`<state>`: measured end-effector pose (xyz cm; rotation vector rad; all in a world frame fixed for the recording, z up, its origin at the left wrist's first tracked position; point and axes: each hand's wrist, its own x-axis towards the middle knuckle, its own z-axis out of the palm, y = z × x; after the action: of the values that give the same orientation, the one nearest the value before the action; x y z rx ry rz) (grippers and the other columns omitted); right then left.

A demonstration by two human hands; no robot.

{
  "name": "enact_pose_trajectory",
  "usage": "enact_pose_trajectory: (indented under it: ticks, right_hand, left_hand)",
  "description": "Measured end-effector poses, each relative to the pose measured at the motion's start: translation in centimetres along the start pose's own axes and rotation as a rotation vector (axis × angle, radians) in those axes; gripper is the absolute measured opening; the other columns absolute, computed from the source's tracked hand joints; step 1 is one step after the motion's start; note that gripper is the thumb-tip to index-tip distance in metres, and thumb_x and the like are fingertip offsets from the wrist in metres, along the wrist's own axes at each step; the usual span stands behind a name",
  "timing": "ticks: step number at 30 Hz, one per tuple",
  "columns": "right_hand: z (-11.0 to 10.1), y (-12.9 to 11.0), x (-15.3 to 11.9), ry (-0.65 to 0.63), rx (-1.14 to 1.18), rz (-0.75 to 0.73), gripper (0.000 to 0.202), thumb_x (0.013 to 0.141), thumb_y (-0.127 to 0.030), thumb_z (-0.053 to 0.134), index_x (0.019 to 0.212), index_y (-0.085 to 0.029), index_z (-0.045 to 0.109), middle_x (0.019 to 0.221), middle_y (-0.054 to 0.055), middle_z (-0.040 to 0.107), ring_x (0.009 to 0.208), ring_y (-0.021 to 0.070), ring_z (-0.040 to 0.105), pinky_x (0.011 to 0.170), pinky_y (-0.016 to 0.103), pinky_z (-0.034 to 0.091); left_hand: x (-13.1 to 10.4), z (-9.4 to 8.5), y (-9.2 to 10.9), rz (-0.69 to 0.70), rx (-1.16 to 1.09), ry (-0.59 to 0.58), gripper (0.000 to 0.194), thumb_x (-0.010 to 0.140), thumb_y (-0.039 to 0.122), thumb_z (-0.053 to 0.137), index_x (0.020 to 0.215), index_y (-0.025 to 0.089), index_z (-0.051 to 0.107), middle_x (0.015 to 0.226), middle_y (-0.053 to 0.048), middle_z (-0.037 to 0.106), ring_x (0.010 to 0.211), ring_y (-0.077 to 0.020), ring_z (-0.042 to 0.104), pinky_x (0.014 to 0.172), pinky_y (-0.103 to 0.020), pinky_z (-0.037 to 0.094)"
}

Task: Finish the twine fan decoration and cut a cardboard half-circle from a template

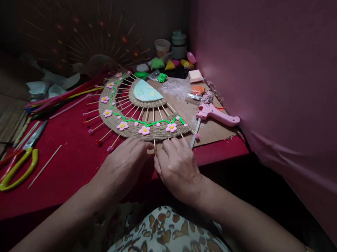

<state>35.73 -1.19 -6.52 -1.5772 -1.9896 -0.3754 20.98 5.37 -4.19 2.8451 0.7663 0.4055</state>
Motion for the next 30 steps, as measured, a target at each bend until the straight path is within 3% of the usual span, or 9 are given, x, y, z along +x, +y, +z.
enact_pose_trajectory:
  ticks: [7,18,26,30]
  right_hand:
    - [0.1,0.0,0.0,0.006,-0.054,-0.003,0.022,0.083,-0.015,0.047,0.065,-0.016,0.059,0.065,0.006,0.053,0.067,0.0198,0.041,0.065,0.034,0.034]
    - [0.1,-0.1,0.0,-0.004,-0.075,-0.018,0.021,0.083,-0.015,0.047,0.065,-0.014,0.059,0.066,0.008,0.054,0.068,0.0194,0.042,0.066,0.034,0.032]
    - [0.2,-0.2,-0.2,0.000,-0.115,0.011,0.021,0.083,-0.016,0.046,0.072,-0.015,0.062,0.067,0.008,0.056,0.068,0.0208,0.042,0.065,0.034,0.033]
    - [0.0,-0.3,-0.2,-0.006,-0.126,0.026,0.020,0.082,-0.016,0.046,0.071,-0.015,0.062,0.067,0.007,0.055,0.068,0.0205,0.043,0.066,0.033,0.033]
  left_hand:
    - [0.0,-0.3,0.4,0.067,0.170,0.013,0.018,0.090,0.016,0.040,0.088,0.013,0.058,0.090,-0.010,0.057,0.092,-0.0228,0.050,0.079,-0.038,0.046]
    - [0.0,-0.4,0.7,0.107,0.265,0.046,0.019,0.088,0.016,0.042,0.076,0.014,0.056,0.081,-0.008,0.056,0.076,-0.0211,0.047,0.068,-0.035,0.043]
    - [0.1,-0.9,0.6,0.079,0.137,-0.017,0.017,0.088,0.015,0.041,0.090,0.013,0.058,0.092,-0.010,0.060,0.087,-0.0220,0.052,0.078,-0.037,0.044]
    - [0.1,-1.2,0.1,0.055,0.058,0.008,0.013,0.084,0.012,0.044,0.092,0.015,0.054,0.086,-0.006,0.062,0.080,-0.0189,0.055,0.071,-0.032,0.044]
